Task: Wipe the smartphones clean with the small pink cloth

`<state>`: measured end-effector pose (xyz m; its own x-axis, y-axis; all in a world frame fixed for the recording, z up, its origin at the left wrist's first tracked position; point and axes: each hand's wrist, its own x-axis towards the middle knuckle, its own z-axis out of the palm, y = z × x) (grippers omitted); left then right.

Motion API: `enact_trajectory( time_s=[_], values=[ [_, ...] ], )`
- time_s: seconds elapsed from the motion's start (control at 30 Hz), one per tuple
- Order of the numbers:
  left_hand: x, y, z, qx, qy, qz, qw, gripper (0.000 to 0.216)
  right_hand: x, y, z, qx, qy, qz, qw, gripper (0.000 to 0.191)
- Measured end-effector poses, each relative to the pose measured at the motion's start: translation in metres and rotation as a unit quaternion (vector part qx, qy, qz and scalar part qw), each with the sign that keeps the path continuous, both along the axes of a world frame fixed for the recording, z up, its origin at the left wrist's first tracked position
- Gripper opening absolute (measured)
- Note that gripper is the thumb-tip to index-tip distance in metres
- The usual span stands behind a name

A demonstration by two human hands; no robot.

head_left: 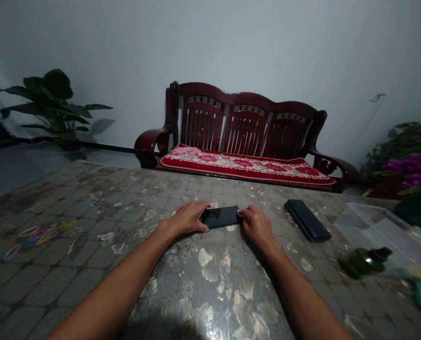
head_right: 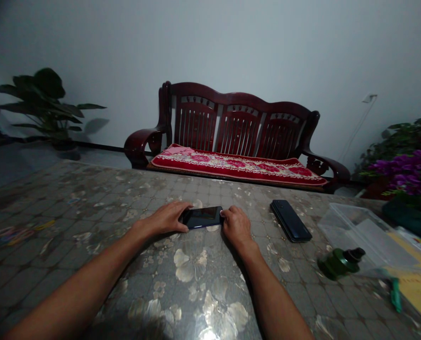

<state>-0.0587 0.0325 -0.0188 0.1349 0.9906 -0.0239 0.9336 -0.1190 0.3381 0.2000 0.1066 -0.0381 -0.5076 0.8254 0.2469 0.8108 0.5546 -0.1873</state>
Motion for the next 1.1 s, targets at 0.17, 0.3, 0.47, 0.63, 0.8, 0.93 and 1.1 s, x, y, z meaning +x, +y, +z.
enact_trajectory(
  time_s=[0.17, 0.3, 0.47, 0.63, 0.8, 0.93, 1.1],
  values=[
    [0.025, -0.012, 0.011, -0.010, 0.062, 0.011, 0.998, 0.064, -0.005, 0.007, 0.000, -0.009, -0.005, 0.004, 1.000, 0.034],
    [0.052, -0.023, 0.018, -0.030, 0.113, 0.050, 0.992, 0.055, -0.011, 0.010, 0.002, -0.008, -0.004, 0.026, 1.000, 0.034],
    [0.080, -0.033, 0.020, -0.037, 0.129, 0.071, 0.988, 0.054, -0.014, 0.009, 0.005, -0.021, 0.008, 0.091, 0.996, 0.034],
    [0.091, -0.041, 0.024, -0.083, 0.125, 0.034, 0.988, 0.041, -0.017, 0.010, 0.004, -0.026, 0.030, 0.117, 0.992, 0.035],
    [0.098, -0.049, 0.027, -0.076, 0.112, -0.011, 0.991, 0.024, -0.021, 0.012, 0.007, -0.034, 0.013, 0.099, 0.994, 0.036],
    [0.097, -0.050, 0.023, -0.040, 0.094, -0.044, 0.994, 0.019, -0.021, 0.007, 0.011, -0.034, 0.002, 0.111, 0.993, 0.035],
    [0.088, -0.047, 0.015, -0.022, 0.078, -0.096, 0.992, 0.019, -0.022, 0.000, 0.013, -0.038, -0.019, 0.150, 0.988, 0.032]
  ],
)
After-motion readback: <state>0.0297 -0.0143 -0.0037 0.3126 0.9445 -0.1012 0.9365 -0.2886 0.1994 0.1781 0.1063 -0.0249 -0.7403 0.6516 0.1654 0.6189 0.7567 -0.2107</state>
